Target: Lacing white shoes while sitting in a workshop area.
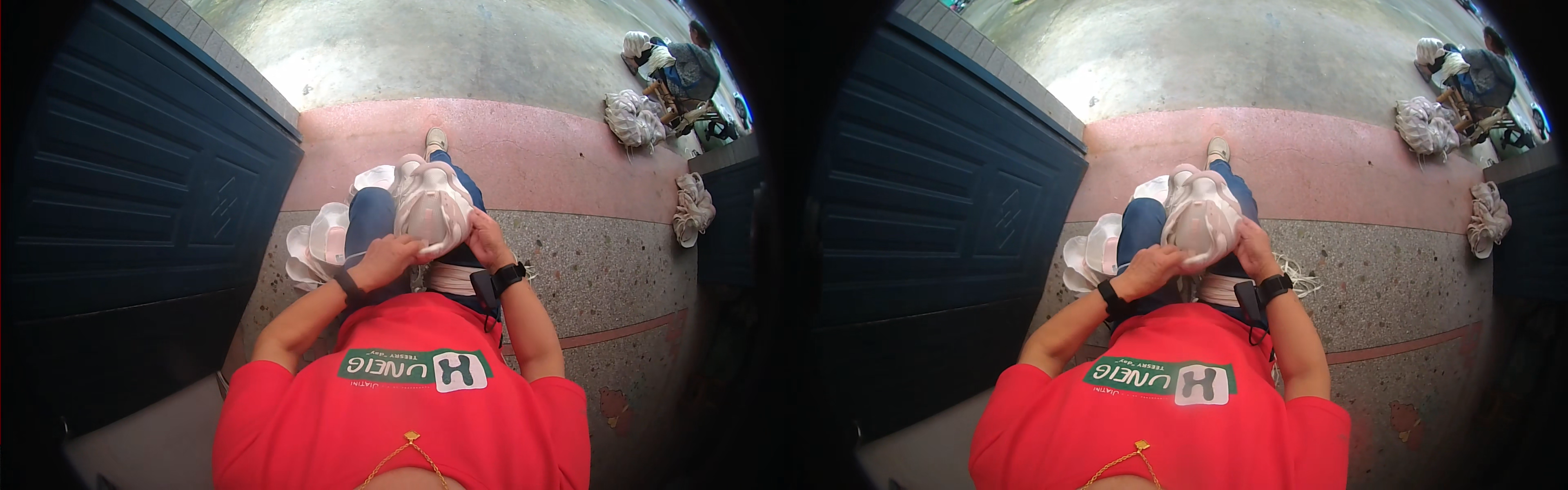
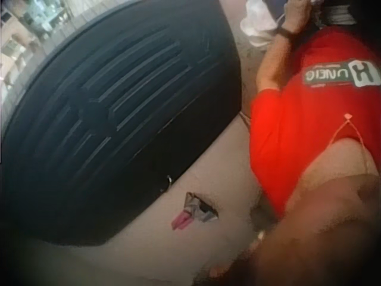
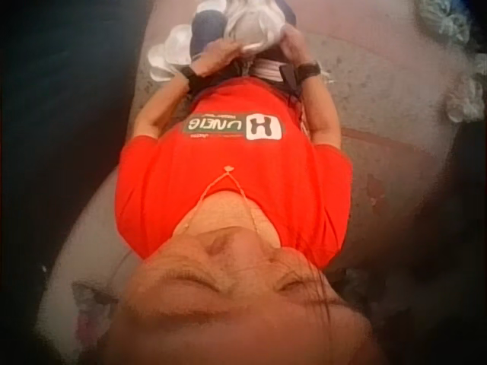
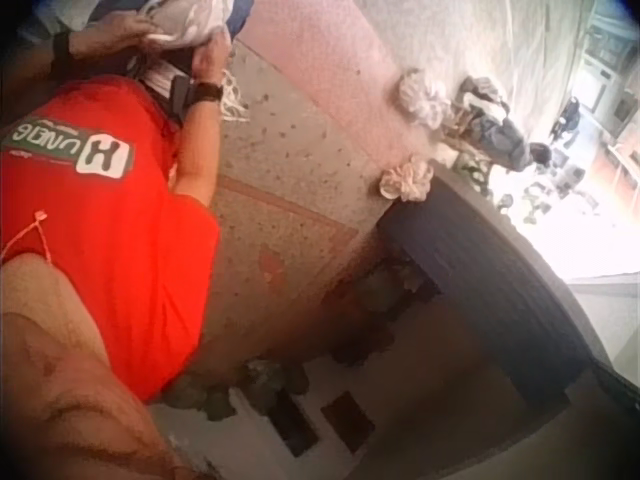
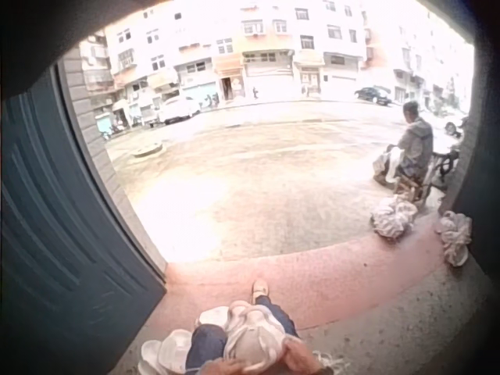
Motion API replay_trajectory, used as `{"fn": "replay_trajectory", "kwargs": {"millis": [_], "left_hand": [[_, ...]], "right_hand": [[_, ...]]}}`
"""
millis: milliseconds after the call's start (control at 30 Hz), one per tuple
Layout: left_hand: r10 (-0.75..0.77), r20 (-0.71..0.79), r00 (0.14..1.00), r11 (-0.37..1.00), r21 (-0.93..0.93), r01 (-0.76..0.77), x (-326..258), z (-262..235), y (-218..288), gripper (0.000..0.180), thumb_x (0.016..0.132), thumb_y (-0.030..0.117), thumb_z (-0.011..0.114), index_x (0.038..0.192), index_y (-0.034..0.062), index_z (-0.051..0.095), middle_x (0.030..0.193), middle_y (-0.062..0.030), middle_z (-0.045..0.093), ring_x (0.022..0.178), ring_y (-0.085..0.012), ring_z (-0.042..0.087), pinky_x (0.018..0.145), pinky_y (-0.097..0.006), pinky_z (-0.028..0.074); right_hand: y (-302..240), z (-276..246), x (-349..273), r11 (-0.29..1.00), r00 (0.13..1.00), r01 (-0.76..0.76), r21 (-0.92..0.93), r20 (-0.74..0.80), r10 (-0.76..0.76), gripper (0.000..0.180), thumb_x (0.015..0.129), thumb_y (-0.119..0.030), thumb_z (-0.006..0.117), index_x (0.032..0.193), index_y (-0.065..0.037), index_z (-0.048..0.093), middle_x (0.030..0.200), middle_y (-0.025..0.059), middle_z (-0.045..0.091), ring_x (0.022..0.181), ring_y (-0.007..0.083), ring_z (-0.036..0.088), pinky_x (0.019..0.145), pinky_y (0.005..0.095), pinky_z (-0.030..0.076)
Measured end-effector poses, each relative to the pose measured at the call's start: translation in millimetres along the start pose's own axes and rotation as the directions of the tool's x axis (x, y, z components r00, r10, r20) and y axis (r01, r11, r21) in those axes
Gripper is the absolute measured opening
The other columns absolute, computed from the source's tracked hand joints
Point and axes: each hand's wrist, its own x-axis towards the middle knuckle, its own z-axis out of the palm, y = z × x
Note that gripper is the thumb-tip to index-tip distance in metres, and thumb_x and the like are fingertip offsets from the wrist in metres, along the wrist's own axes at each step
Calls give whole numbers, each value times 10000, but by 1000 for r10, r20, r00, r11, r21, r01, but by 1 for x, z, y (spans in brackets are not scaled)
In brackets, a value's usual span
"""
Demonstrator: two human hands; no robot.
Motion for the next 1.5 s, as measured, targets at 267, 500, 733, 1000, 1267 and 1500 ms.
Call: {"fn": "replay_trajectory", "kwargs": {"millis": [267,500,733,1000,1267,1500], "left_hand": [[-244,19,970,679,-711,185,2,-50,-9,216,987,75,626,1190,27,685,1091,-30,720,1048,-108,637,937,-284,505],[0,141,990,1000,-27,4,0,-4,-20,199,913,176,676,1096,99,687,1055,-112,721,971,-350,700,802,-435,567],[-25,161,987,944,329,-29,16,58,-39,260,890,306,684,1067,123,632,970,-99,677,823,-325,714,702,-445,576],[-260,-188,947,965,-26,260,26,25,-41,349,868,339,751,992,39,623,835,-161,678,802,-405,697,688,-467,556],[-324,-127,937,946,-27,323,50,41,-71,223,907,196,608,934,-20,559,809,-303,660,830,-500,661,728,-575,525],[-264,-88,960,964,-50,261,42,54,-74,178,901,159,581,965,-6,561,791,-291,660,790,-491,659,712,-576,524]], "right_hand": [[85,23,-12,884,870,-463,62,-158,466,745,1047,-577,420,1519,-12,307,1534,231,385,1382,416,417,1148,520,366],[86,16,-11,884,882,-416,214,-142,449,690,1053,-615,356,1451,-56,428,1411,138,534,1274,306,514,1097,477,411],[48,26,-21,346,965,120,-931,27,-260,564,961,-450,627,1316,-16,565,1239,169,635,999,329,658,899,424,532],[20,53,20,-178,963,17,-984,64,-261,388,939,-300,635,1130,24,545,1039,304,675,963,479,670,834,543,530],[45,39,12,-120,949,36,-992,72,-307,317,925,-225,637,1089,20,521,1042,300,661,963,493,659,839,549,531],[63,35,4,-70,906,131,-989,148,-396,343,927,-208,657,1134,15,497,1072,304,643,948,505,646,832,553,524]]}}
